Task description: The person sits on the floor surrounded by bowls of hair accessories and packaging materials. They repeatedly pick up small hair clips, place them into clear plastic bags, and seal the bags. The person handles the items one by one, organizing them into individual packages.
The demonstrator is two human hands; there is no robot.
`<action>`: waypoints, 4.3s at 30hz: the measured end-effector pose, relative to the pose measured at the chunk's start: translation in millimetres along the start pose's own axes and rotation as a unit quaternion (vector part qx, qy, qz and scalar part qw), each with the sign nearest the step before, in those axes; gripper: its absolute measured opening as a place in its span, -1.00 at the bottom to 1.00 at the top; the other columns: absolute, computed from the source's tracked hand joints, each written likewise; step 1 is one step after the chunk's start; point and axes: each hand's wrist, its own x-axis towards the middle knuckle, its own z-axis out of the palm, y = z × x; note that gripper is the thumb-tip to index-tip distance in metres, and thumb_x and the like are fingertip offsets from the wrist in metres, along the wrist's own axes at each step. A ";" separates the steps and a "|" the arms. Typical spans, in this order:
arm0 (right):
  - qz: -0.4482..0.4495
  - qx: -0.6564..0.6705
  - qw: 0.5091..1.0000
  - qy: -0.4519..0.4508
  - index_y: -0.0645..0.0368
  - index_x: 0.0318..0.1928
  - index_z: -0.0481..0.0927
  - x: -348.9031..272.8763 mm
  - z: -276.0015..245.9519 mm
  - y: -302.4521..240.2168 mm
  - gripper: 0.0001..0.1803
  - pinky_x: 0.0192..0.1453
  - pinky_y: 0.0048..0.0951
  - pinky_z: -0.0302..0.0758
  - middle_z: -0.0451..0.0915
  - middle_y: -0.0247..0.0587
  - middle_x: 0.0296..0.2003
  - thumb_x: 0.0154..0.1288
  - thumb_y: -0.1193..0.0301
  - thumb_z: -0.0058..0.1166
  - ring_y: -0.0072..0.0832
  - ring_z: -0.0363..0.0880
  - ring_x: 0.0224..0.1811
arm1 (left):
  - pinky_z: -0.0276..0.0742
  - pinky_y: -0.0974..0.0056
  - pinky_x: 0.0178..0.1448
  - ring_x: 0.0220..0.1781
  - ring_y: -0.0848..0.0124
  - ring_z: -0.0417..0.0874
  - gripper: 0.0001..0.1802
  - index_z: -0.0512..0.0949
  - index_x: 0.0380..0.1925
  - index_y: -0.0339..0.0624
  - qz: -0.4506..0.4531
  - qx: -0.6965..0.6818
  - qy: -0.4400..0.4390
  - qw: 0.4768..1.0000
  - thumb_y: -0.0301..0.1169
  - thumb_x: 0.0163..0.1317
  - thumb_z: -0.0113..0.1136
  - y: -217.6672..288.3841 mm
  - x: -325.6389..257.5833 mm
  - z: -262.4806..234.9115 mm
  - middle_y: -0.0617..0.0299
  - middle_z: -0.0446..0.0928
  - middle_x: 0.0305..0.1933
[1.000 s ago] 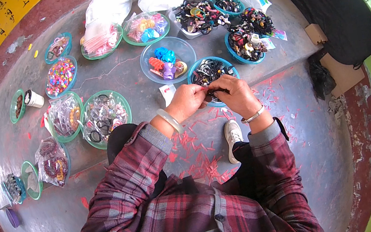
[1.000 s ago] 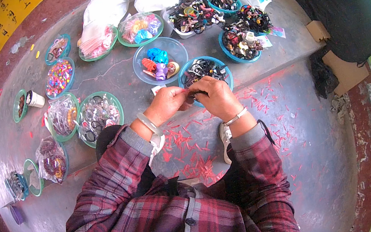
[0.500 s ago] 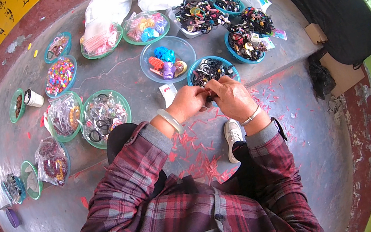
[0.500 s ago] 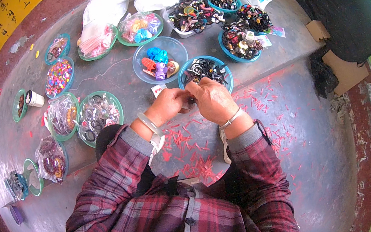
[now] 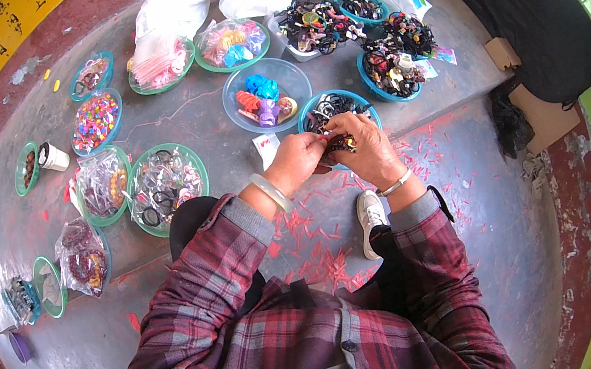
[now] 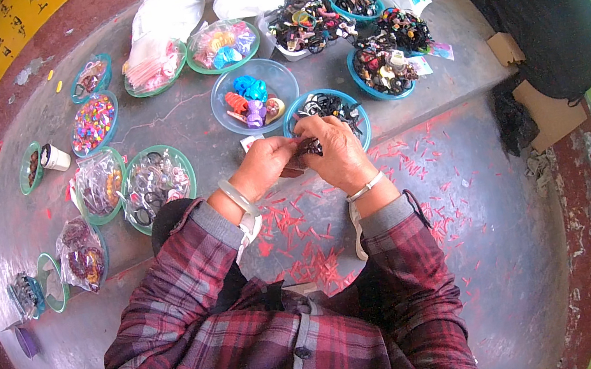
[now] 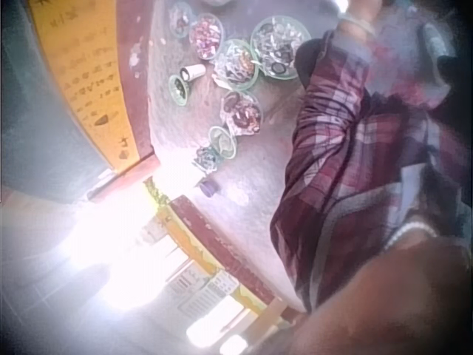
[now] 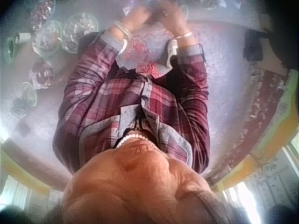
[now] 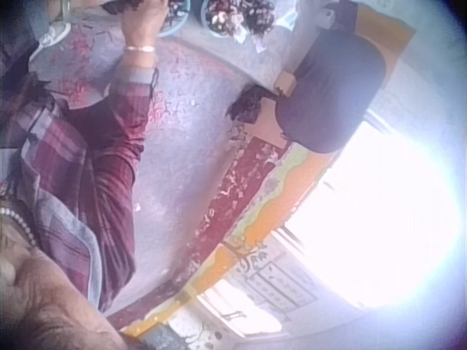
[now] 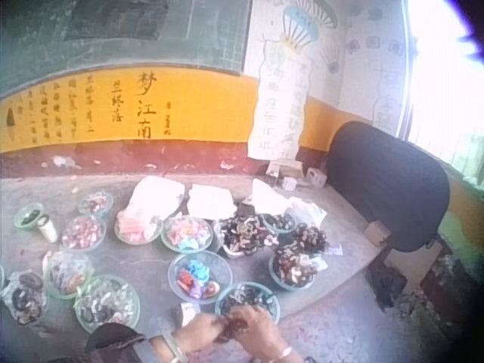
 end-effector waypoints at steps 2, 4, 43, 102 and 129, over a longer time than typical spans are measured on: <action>0.016 0.051 0.999 0.010 0.14 -0.25 0.45 -0.2 1.5 6.6 -0.61 -0.12 -0.35 0.37 0.54 -0.21 -0.38 -0.22 0.59 0.15 -0.28 0.47 -0.23 | 0.54 0.39 -0.38 -0.44 0.47 0.60 -0.73 0.51 -0.27 -0.36 0.015 -0.010 0.019 1.000 -0.39 0.25 -0.13 -3.8 3.1 -1.5 0.17 0.56 -0.44; 0.044 0.102 0.994 0.023 0.16 -0.28 0.46 -1.0 0.8 8.9 -0.65 -0.13 -0.38 0.39 0.54 -0.23 -0.39 -0.22 0.59 0.16 -0.30 0.47 -0.24 | 0.52 0.40 -0.43 -0.50 0.49 0.59 -0.74 0.53 -0.28 -0.35 0.044 0.004 0.027 0.999 -0.42 0.24 -0.13 -7.0 5.9 -2.9 0.18 0.56 -0.50; 0.081 -0.016 0.995 -0.064 0.03 -0.16 0.54 -7.1 -13.0 -16.7 -0.66 -0.47 -0.34 0.46 0.52 -0.04 -0.60 -0.05 0.41 0.10 -0.21 0.53 -0.58 | 0.54 0.43 -0.39 -0.38 0.54 0.55 -0.69 0.48 -0.25 -0.32 0.061 -0.010 0.026 0.998 -0.32 0.29 -0.18 1.2 1.2 -5.2 0.25 0.52 -0.37; 0.130 0.180 0.973 -0.067 0.26 -0.31 0.54 -9.8 -14.0 28.5 -0.86 -0.39 -0.59 0.40 0.54 -0.33 -0.50 0.07 0.50 0.11 -0.67 0.44 -0.47 | 0.42 0.42 -0.18 -0.28 0.53 0.52 -0.69 0.51 -0.25 -0.32 0.015 0.019 -0.071 0.997 -0.43 -0.02 0.25 -1.0 2.7 -5.0 0.24 0.55 -0.29; 0.290 0.431 0.852 0.067 0.21 -0.33 0.58 -7.1 8.3 14.0 -0.85 -0.44 -0.72 0.31 0.54 -0.44 -0.51 0.06 0.44 0.17 -0.72 0.42 -0.52 | 0.40 0.44 -0.07 -0.22 0.52 0.52 -0.75 0.51 -0.23 -0.33 0.032 -0.079 -0.050 0.995 -0.44 0.09 0.16 3.3 1.1 0.3 0.22 0.54 -0.25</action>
